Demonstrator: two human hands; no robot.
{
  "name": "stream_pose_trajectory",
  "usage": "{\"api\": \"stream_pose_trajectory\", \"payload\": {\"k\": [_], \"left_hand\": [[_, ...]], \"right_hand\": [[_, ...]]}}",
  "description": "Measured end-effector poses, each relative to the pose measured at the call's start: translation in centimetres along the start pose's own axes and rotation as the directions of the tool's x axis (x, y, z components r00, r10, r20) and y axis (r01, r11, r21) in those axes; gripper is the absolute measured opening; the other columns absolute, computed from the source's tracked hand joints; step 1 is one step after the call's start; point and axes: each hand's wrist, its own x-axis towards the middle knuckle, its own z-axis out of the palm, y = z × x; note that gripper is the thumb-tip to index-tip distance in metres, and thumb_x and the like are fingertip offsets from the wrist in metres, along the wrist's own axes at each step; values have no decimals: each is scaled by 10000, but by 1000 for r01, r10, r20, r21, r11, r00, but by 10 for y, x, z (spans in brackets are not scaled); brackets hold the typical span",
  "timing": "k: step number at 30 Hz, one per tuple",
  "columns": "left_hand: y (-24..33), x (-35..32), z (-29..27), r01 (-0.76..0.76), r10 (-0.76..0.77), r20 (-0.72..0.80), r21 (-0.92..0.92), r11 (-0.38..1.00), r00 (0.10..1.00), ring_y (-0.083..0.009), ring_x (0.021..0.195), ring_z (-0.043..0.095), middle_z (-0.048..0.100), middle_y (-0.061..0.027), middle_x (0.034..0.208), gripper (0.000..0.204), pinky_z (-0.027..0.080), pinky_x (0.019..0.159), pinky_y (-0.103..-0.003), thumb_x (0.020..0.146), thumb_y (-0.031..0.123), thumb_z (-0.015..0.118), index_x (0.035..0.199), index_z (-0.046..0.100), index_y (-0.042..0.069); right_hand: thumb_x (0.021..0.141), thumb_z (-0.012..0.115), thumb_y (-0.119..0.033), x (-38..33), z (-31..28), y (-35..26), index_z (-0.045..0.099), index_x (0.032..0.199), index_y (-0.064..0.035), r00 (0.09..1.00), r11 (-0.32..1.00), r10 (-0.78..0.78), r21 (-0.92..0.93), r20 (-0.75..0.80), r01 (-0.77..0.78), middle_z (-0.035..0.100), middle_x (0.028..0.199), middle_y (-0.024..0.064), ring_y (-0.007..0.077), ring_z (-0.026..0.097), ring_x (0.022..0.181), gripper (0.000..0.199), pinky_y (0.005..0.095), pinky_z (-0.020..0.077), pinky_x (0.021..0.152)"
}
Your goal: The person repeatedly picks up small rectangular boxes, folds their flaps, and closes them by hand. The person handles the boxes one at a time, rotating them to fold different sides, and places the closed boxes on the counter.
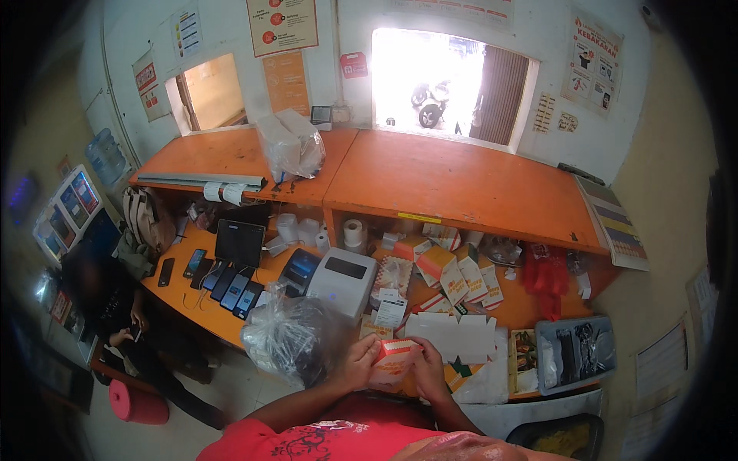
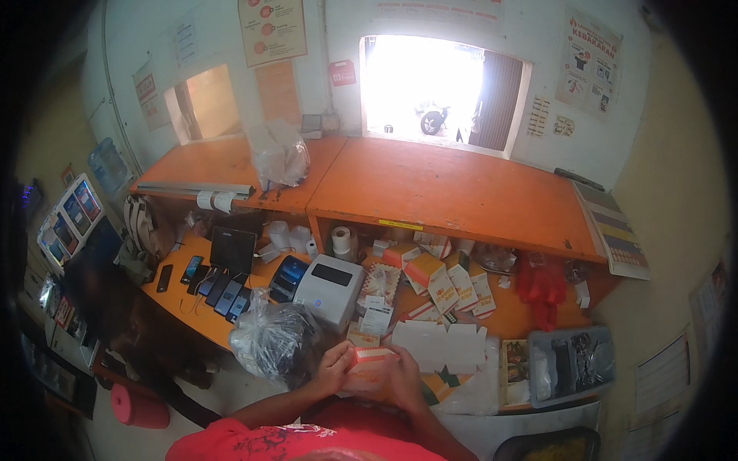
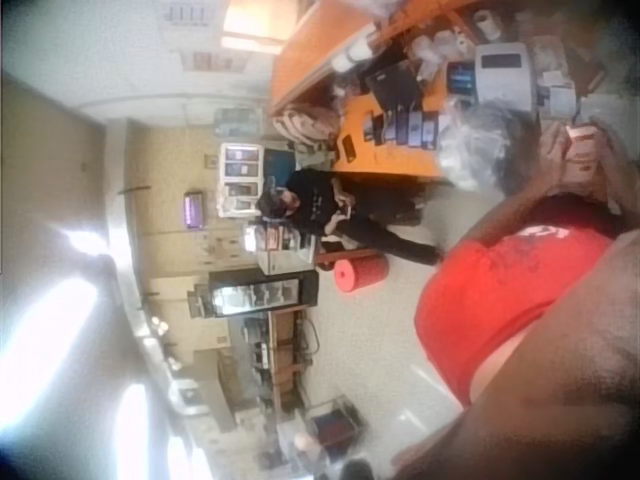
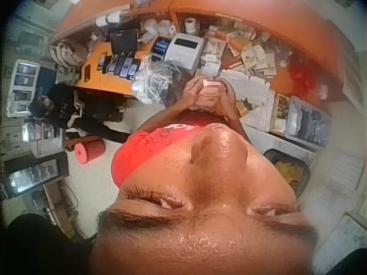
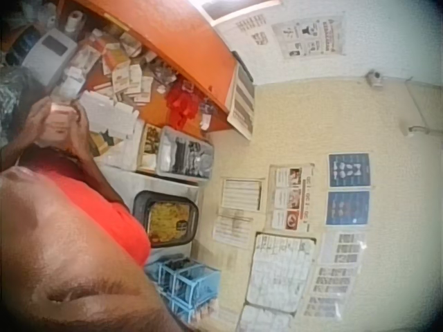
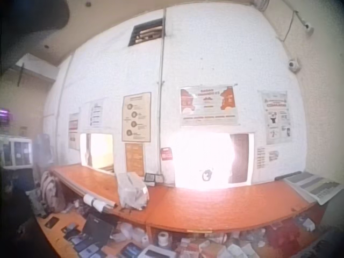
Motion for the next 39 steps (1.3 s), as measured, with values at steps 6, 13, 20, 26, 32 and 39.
{"api": "stream_pose_trajectory", "payload": {"k": [6,13,20,26,32,39], "left_hand": [[20,9,9,-338,389,-92,339,878,917,-185,905,650,669,-119,929,296,508,821,-311,1036,263,567,1165,636,6],[24,0,6,60,-67,70,103,993,995,-82,704,646,723,-70,834,265,524,617,-269,946,205,712,1090,694,-16],[42,-4,5,-40,2,187,199,979,982,-172,767,713,739,-155,919,278,554,670,-332,975,239,683,1134,676,11],[25,1,0,-98,45,218,236,967,975,-230,953,718,722,-166,1056,574,573,732,-368,949,223,708,1414,434,29],[4,-8,-2,-41,46,225,-24,999,973,-209,1161,613,633,-152,1212,607,487,939,-352,956,58,639,1488,354,-6],[-15,-8,-15,-285,292,290,-66,956,912,-227,962,623,643,-116,1078,412,494,785,-304,941,13,592,1352,556,18]], "right_hand": [[1048,569,-231,-6,-6,-8,645,955,18,996,995,-86,-46,-15,86,654,832,30,100,603,753,276,261,498,697],[1025,574,-219,-8,-10,-37,622,844,20,944,796,-322,-518,76,314,613,722,45,103,532,658,304,282,431,597],[1004,568,-163,-7,-17,-38,626,993,31,953,915,-300,-295,-47,274,661,859,71,138,614,808,203,310,499,738],[969,589,-92,-10,-30,-45,478,1359,34,970,972,-48,-213,236,100,636,1206,114,157,603,1105,424,319,484,967],[955,608,-43,-17,-31,-38,332,1471,16,930,980,20,-193,367,55,541,1374,148,201,532,1254,588,361,433,1055],[924,593,38,-13,-54,-18,579,1311,39,869,997,75,-47,489,-60,664,1158,56,174,595,1158,387,313,455,1014]]}}
